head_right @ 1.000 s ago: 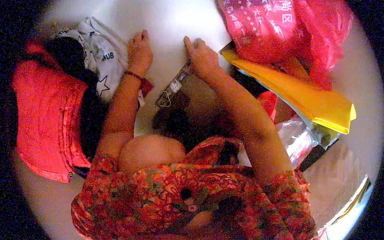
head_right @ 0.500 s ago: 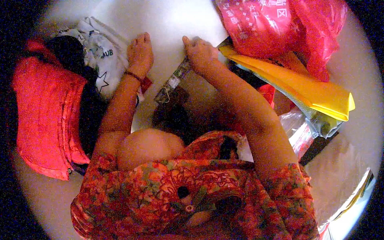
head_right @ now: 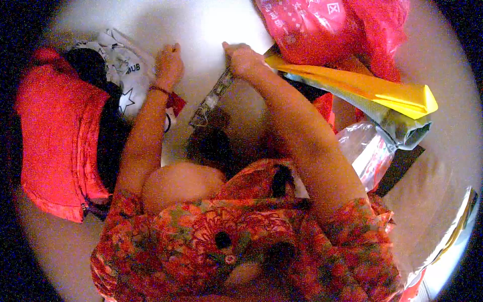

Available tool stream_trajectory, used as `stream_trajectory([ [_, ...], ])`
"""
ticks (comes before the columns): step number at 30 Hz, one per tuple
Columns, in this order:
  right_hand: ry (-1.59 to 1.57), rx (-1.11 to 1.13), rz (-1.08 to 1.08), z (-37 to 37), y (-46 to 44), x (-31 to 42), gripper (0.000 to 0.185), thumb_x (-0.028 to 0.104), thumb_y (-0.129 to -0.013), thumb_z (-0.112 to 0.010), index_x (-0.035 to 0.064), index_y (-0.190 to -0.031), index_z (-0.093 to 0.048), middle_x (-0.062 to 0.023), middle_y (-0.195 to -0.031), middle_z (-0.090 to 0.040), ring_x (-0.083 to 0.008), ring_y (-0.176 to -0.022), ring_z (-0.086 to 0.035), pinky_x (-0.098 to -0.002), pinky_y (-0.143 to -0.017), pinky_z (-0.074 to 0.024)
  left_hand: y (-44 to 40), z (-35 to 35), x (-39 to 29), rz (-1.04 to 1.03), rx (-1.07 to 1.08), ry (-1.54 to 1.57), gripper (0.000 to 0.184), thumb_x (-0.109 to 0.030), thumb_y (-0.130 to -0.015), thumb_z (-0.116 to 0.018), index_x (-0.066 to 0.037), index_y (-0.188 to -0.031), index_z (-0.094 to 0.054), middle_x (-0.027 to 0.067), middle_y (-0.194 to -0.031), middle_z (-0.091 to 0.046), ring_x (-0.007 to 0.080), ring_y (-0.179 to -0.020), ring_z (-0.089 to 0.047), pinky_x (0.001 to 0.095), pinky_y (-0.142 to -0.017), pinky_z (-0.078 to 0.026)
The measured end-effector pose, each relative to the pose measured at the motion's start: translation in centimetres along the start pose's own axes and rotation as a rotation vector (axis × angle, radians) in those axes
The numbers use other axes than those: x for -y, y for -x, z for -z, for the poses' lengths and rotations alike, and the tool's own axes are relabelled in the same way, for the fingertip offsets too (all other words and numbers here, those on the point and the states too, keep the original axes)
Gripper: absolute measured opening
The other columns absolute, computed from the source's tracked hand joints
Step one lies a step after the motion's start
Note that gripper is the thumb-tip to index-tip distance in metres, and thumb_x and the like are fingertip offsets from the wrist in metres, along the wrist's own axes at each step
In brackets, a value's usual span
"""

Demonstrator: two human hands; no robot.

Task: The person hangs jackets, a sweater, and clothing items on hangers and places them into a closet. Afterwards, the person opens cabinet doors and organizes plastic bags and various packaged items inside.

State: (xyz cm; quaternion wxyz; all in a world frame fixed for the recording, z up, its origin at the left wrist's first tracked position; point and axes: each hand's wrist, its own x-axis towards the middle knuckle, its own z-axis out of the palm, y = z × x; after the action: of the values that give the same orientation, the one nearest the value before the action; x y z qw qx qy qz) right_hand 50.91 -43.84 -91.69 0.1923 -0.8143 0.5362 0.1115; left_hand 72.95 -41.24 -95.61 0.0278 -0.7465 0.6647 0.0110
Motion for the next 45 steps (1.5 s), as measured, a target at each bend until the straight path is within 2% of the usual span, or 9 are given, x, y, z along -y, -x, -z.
stream_trajectory([
  [7, -1.182, -0.055, -0.254, -0.2, 0.8, -4.6, 0.030, 0.016, -0.082, -0.061, 0.0110, -0.111, -0.065, -0.0064, -0.081, -0.066, -0.0164, -0.061, -0.060, -0.0288, -0.054, -0.0489, -1.1, 0.3, 2.3, 0.049, -0.211, 0.751, 0.022, -0.008, -0.082, -0.056, -0.005, -0.099, -0.068, 0.0089, -0.083, -0.062, 0.0266, -0.077, -0.060, 0.0388, -0.071, -0.050],
  [8, -1.452, -0.027, -0.341, 0.7, 1.3, -4.0, 0.032, 0.001, -0.080, -0.052, 0.0043, -0.110, -0.063, 0.0004, -0.064, -0.049, -0.0073, -0.047, -0.036, -0.0220, -0.041, -0.0288, -1.0, 1.1, 2.4, 0.231, -0.091, 1.198, 0.019, -0.008, -0.083, -0.058, -0.004, -0.099, -0.067, 0.0070, -0.078, -0.061, 0.0226, -0.072, -0.059, 0.0354, -0.067, -0.050],
  [9, -1.450, -0.027, -0.337, 0.8, 1.3, -3.9, 0.032, 0.001, -0.080, -0.052, 0.0043, -0.110, -0.063, 0.0004, -0.064, -0.049, -0.0073, -0.047, -0.036, -0.0220, -0.041, -0.0288, -0.9, 1.7, 2.4, 0.419, 0.048, 1.639, 0.017, -0.009, -0.084, -0.060, -0.003, -0.098, -0.067, 0.0052, -0.074, -0.060, 0.0186, -0.066, -0.057, 0.0320, -0.063, -0.050],
  [15, -1.718, -0.075, -0.400, -0.5, 0.8, -4.0, 0.010, 0.008, -0.082, -0.061, 0.0037, -0.090, -0.066, -0.0011, -0.066, -0.057, -0.0113, -0.046, -0.048, -0.0254, -0.039, -0.0370, -1.7, 2.7, 4.0, 0.628, 0.088, 2.127, 0.008, -0.008, -0.084, -0.061, -0.002, -0.090, -0.064, 0.0028, -0.069, -0.056, 0.0137, -0.061, -0.052, 0.0280, -0.055, -0.046],
  [24, -1.317, -0.194, -0.491, -2.6, 1.1, -5.1, 0.010, 0.013, -0.084, -0.062, 0.0038, -0.084, -0.065, -0.0056, -0.059, -0.059, -0.0185, -0.052, -0.056, -0.0301, -0.047, -0.0432, -1.3, 1.8, 2.6, 0.666, 0.226, 2.052, 0.020, -0.017, -0.084, -0.061, -0.006, -0.070, -0.051, 0.0019, -0.060, -0.049, 0.0132, -0.046, -0.043, 0.0263, -0.040, -0.034],
  [28, -0.487, -0.483, 0.040, -5.0, 1.0, -5.6, 0.037, 0.009, -0.084, -0.052, 0.0132, -0.121, -0.054, -0.0143, -0.090, -0.063, -0.0297, -0.079, -0.063, -0.0370, -0.071, -0.0509, -0.6, 3.4, 1.5, 0.554, 0.215, 1.884, 0.021, -0.015, -0.081, -0.061, -0.008, -0.065, -0.049, 0.0017, -0.056, -0.047, 0.0122, -0.042, -0.041, 0.0256, -0.037, -0.031],
  [30, -0.115, -0.182, 0.022, -1.4, 3.0, -3.0, 0.060, 0.005, -0.083, -0.043, 0.0291, -0.138, -0.035, -0.0180, -0.120, -0.052, -0.0351, -0.100, -0.058, -0.0413, -0.084, -0.0492, -0.2, 4.2, 1.4, 0.406, 0.200, 1.598, 0.022, -0.015, -0.079, -0.061, -0.009, -0.062, -0.047, 0.0013, -0.054, -0.047, 0.0108, -0.041, -0.039, 0.0261, -0.036, -0.028],
  [33, -0.044, -0.116, 0.032, -1.2, 2.7, -2.7, 0.063, 0.005, -0.083, -0.044, 0.0276, -0.140, -0.030, -0.0170, -0.127, -0.046, -0.0334, -0.106, -0.056, -0.0442, -0.085, -0.0481, -0.1, 3.6, 1.0, 0.403, 0.182, 1.635, 0.023, -0.016, -0.078, -0.063, -0.009, -0.063, -0.048, 0.0011, -0.055, -0.048, 0.0100, -0.042, -0.040, 0.0262, -0.036, -0.029],
  [45, 0.272, 0.087, 0.017, 0.2, 2.6, -2.0, 0.066, 0.010, -0.087, -0.042, 0.0291, -0.144, -0.017, -0.0149, -0.126, -0.047, -0.0337, -0.101, -0.058, -0.0511, -0.077, -0.0459, 0.7, 0.1, -1.4, 0.288, 0.175, 1.321, 0.016, -0.016, -0.079, -0.063, -0.001, -0.084, -0.063, 0.0052, -0.066, -0.062, 0.0123, -0.054, -0.057, 0.0261, -0.051, -0.046],
])
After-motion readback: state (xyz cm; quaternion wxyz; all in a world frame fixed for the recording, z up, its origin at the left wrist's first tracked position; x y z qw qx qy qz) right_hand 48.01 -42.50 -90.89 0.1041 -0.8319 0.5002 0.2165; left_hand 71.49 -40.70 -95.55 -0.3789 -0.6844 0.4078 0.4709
